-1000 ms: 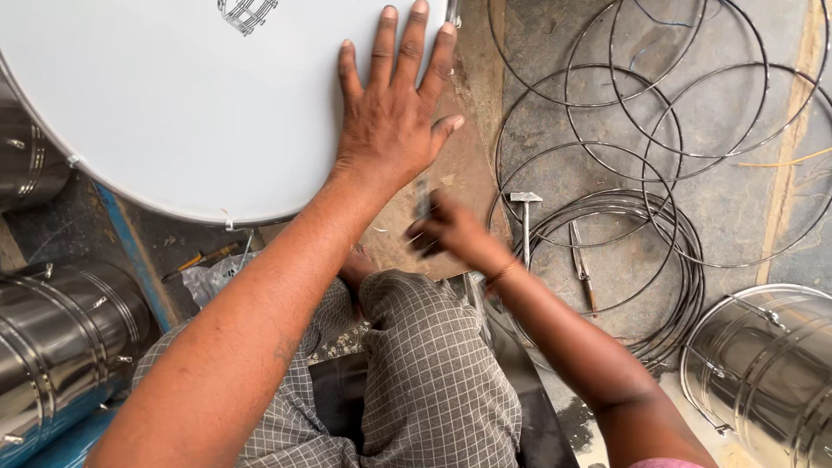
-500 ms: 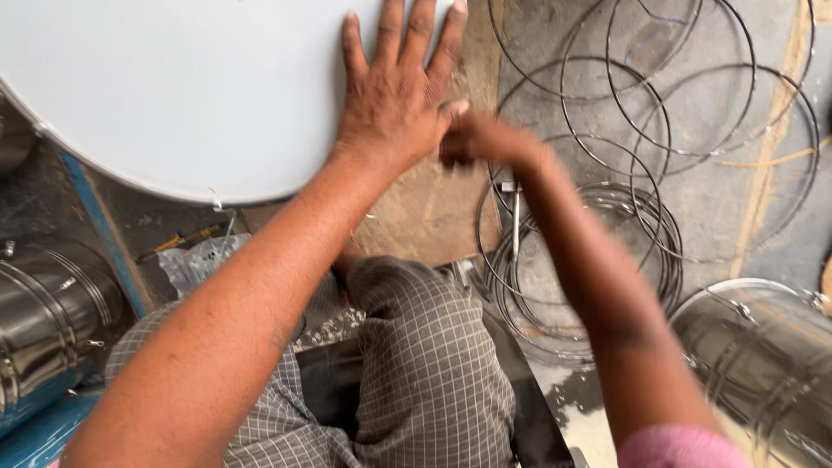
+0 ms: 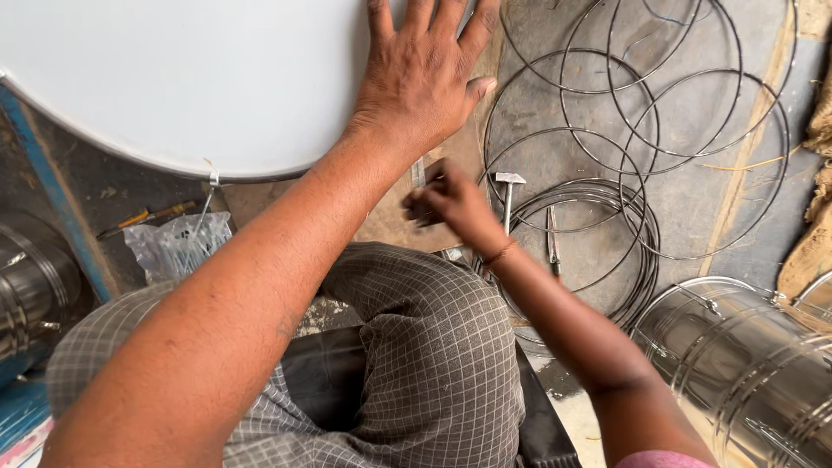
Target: The person is assembling a drum by securing a white drumhead to a metal shell. They use a small metal tool to tighten the tension rods around the rim of the drum, rotating the drum periodically to access different sections.
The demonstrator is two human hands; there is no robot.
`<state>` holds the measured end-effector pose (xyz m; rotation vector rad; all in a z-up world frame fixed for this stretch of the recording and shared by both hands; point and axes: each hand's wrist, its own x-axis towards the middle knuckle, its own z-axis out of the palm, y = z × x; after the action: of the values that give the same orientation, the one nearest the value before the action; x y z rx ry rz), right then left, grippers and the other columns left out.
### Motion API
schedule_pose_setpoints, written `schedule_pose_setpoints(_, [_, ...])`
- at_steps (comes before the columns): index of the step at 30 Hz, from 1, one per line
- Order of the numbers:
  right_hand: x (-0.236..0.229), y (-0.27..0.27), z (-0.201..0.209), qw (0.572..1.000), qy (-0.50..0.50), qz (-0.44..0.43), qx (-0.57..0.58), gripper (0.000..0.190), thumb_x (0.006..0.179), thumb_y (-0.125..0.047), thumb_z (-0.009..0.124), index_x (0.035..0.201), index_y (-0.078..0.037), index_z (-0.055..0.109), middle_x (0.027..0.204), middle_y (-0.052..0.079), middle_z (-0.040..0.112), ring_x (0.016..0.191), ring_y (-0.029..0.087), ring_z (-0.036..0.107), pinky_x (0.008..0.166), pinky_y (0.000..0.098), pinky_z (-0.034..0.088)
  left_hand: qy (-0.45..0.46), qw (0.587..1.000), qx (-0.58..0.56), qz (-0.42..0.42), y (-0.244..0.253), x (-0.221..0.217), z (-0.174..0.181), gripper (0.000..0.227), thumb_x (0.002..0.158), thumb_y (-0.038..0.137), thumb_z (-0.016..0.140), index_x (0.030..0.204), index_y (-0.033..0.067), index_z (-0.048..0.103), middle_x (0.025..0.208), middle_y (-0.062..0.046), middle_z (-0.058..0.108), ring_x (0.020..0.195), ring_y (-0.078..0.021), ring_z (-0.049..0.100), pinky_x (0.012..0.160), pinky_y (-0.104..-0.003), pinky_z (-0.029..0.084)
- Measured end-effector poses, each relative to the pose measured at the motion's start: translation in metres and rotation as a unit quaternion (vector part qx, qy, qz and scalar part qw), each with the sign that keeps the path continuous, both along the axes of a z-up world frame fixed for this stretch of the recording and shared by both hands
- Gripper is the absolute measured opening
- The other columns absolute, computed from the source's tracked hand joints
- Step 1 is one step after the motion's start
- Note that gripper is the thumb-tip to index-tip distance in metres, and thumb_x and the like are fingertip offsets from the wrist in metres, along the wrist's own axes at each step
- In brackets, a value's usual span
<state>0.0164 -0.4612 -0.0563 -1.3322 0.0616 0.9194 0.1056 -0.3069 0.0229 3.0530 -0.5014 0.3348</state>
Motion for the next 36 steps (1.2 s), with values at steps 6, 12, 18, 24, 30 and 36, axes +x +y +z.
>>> schedule_pose_setpoints(6, [-0.007, 0.055, -0.016, 0.991, 0.014, -0.112, 0.071, 0.033, 0.099, -0.003, 0.059, 0.128, 0.004, 0.047, 0.109, 0.015, 0.07, 0.091, 0.027, 0.076, 0.076, 0.0402, 0.068, -0.002, 0.999, -0.038, -0.003, 0.0, -0.001, -0.003, 0.083, 0.108, 0.061, 0.066, 0.165, 0.0131, 0.028, 0.164, -0.014, 0.033, 0.15, -0.0322, 0.029, 0.116, -0.071, 0.023])
schedule_pose_setpoints(12, [0.054, -0.023, -0.015, 0.973, -0.123, 0.12, -0.155, 0.02, 0.099, -0.016, 0.067, 0.113, -0.002, 0.07, 0.088, 0.011, 0.069, 0.072, 0.017, 0.064, 0.063, 0.0306, 0.054, 0.008, 0.999, -0.034, -0.001, -0.004, 0.005, -0.004, 0.087, 0.101, 0.062, 0.067, 0.163, 0.0135, 0.03, 0.159, -0.014, 0.035, 0.146, -0.0334, 0.032, 0.112, -0.07, 0.026])
schedule_pose_setpoints(18, [0.177, -0.016, 0.016, 0.807, -0.224, 0.419, -0.351, 0.018, 0.089, -0.013, 0.068, 0.104, -0.004, 0.071, 0.086, 0.011, 0.073, 0.076, 0.021, 0.068, 0.055, 0.0451, 0.057, 0.056, 0.998, -0.043, 0.002, -0.005, 0.006, -0.001, 0.089, 0.102, 0.057, 0.066, 0.167, 0.0144, 0.023, 0.166, -0.016, 0.026, 0.152, -0.0374, 0.021, 0.114, -0.075, 0.019])
schedule_pose_setpoints(24, [0.083, -0.044, 0.019, 0.946, -0.199, 0.147, -0.208, 0.023, 0.105, -0.022, 0.056, 0.122, -0.007, 0.062, 0.094, 0.014, 0.075, 0.083, 0.024, 0.075, 0.072, 0.0373, 0.061, 0.061, 0.997, -0.056, 0.007, -0.006, 0.001, 0.009, 0.093, 0.101, 0.058, 0.065, 0.168, 0.0153, 0.016, 0.171, -0.019, 0.016, 0.157, -0.0404, 0.01, 0.117, -0.079, 0.01])
schedule_pose_setpoints(30, [-0.02, 0.013, -0.01, 0.999, 0.033, -0.011, 0.018, 0.027, 0.106, -0.013, 0.052, 0.124, 0.004, 0.042, 0.11, 0.021, 0.072, 0.094, 0.028, 0.076, 0.079, 0.0403, 0.067, 0.059, 0.997, -0.056, 0.001, -0.001, 0.005, 0.007, 0.09, 0.105, 0.054, 0.064, 0.17, 0.016, 0.016, 0.172, -0.017, 0.013, 0.158, -0.041, 0.01, 0.12, -0.078, 0.01])
schedule_pose_setpoints(36, [-0.012, 0.06, -0.032, 0.995, -0.04, -0.088, -0.025, 0.03, 0.101, -0.012, 0.06, 0.127, 0.003, 0.057, 0.114, 0.016, 0.07, 0.093, 0.021, 0.074, 0.076, 0.0344, 0.066, 0.085, 0.995, -0.05, 0.014, -0.002, 0.001, 0.014, 0.086, 0.106, 0.052, 0.063, 0.17, 0.0187, 0.017, 0.172, -0.016, 0.014, 0.158, -0.0389, 0.011, 0.121, -0.077, 0.012])
